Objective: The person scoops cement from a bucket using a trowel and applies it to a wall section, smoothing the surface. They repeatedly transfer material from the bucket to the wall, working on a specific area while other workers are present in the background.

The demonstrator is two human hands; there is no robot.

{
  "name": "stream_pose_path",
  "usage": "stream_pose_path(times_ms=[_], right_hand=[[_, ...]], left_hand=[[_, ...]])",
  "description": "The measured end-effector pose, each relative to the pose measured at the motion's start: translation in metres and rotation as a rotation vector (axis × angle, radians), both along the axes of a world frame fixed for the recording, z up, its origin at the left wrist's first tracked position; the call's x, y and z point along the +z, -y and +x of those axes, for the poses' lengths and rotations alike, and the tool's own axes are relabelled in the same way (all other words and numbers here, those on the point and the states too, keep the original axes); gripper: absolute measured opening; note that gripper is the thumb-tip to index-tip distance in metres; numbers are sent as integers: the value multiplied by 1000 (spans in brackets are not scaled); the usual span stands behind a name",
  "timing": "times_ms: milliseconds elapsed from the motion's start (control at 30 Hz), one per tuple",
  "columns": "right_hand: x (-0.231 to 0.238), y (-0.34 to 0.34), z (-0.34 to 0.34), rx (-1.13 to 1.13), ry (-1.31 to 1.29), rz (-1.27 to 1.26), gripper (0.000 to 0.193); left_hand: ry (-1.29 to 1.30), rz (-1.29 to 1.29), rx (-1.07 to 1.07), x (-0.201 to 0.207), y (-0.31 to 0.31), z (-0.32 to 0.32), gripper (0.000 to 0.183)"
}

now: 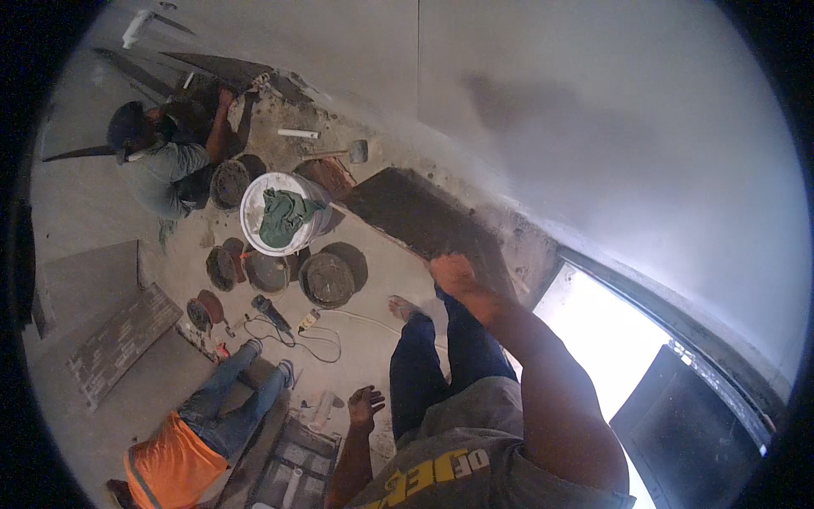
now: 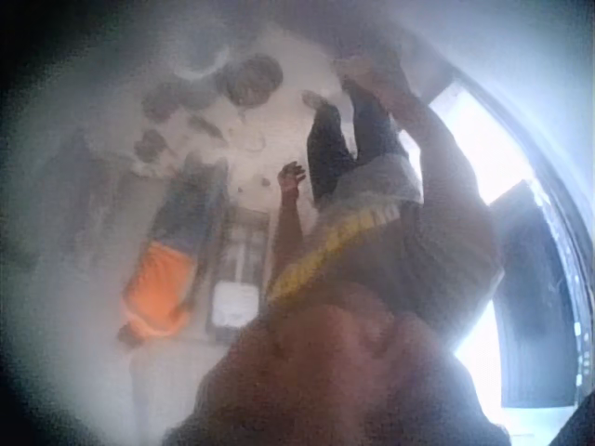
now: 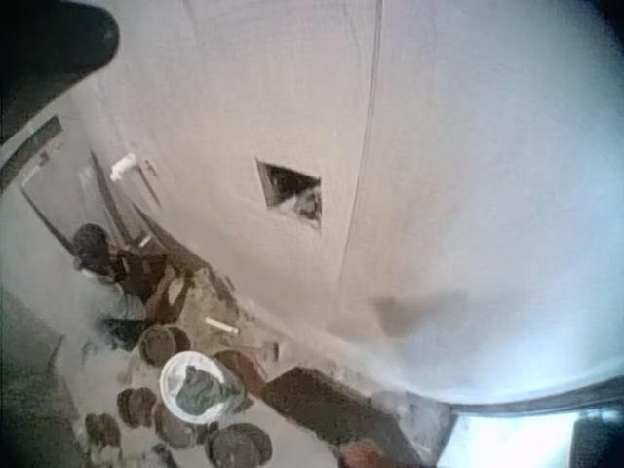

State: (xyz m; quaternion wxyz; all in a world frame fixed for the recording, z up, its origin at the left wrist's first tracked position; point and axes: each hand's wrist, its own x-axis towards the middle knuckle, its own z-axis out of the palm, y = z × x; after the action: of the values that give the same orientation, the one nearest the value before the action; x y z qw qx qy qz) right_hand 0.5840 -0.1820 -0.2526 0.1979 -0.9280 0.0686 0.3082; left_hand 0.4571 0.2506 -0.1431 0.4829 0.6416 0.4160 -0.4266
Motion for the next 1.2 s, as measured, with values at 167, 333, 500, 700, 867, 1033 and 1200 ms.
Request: stream_pose_path(times_ms=[167, 333, 500, 700, 867, 1033, 1200], right_hand=[[-17, -52, -23, -9, 36, -32, 23], [-24, -83, -28, -24, 70, -134, 27], [-29, -78, -31, -168, 11, -44, 24], [-2, -18, -1, -9, -43, 21, 19], [19, 40, 32, -152, -21, 32, 18], [45, 74, 66, -149, 11, 35, 20], [51, 83, 46, -9, 174, 93, 17]], left_hand=[[14, -1, 8, 12, 5, 13, 36], [-15, 10, 3, 11, -17, 3, 39], [-32, 35, -41, 17, -21, 1, 41], [-27, 106, 46, 14, -30, -12, 36], [71, 77, 177, 18, -42, -33, 43], [135, -3, 262, 15, -66, -50, 39], [24, -2, 188, 5, -84, -26, 28]])
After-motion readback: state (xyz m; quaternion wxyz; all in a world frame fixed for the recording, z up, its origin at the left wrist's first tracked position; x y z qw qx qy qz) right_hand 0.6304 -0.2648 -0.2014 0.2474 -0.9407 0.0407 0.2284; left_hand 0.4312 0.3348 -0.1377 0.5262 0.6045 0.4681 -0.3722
